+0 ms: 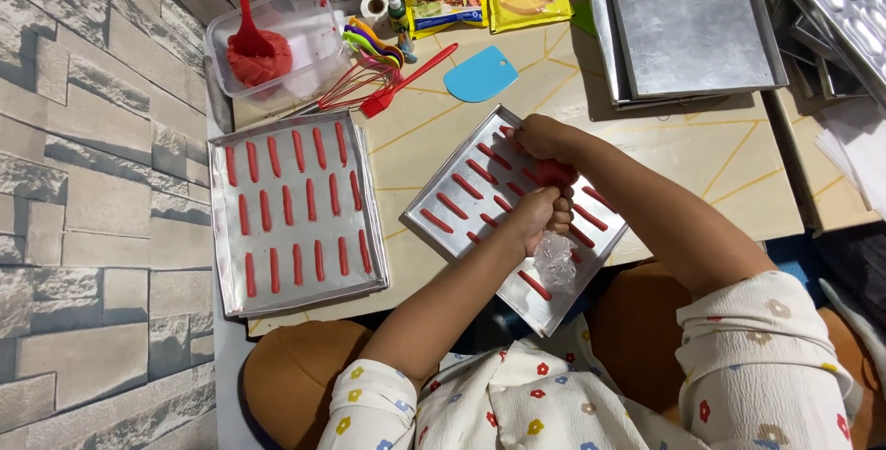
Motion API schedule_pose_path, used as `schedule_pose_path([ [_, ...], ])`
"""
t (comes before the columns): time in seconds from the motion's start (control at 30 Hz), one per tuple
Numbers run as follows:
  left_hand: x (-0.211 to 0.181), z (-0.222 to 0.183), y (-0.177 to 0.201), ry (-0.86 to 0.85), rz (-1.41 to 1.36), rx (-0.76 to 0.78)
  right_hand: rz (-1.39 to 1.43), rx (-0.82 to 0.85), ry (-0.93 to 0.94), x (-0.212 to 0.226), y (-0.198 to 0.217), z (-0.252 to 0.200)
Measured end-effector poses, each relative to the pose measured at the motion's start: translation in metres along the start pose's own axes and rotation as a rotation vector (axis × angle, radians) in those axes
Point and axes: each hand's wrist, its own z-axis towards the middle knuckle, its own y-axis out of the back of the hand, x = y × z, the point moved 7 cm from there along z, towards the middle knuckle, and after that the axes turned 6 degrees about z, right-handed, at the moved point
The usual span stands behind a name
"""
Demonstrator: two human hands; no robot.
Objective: Piping red batter from a pastry bag onto metal trays in straight lines.
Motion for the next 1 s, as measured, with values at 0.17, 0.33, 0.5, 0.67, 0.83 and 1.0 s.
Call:
schedule_pose_path([
  [0.17, -0.022, -0.022, -0.017, 0.009, -0.02, -0.025, -0.079, 0.0, 0.004, 0.01, -0.001, -0.003],
  [0.33, -0.007, 0.005, 0.005, 0.007, -0.043, -0.041, -0.095, 0.01, -0.011, 0.024, -0.001, -0.012],
  [0.5, -0.013, -0.004, -0.001, 0.009, -0.045, -0.042, -0.295, 0.039, 0.001, 0.028, -0.007, -0.006],
  [0.67, -0.022, -0.017, -0.014, 0.017, -0.035, -0.056, -0.328, -0.008, 0.024, -0.004, -0.015, 0.04],
  [0.83, -0.012, -0.008, -0.012, 0.029, -0.033, -0.057, -1.08, 0.113, 0.256, 0.002, -0.032, 0.029],
  [1.0, -0.004, 0.001, -0.015, 0.059, -0.084, -0.022, -0.598, 0.004, 0.147, -0.015, -0.019, 0.037],
])
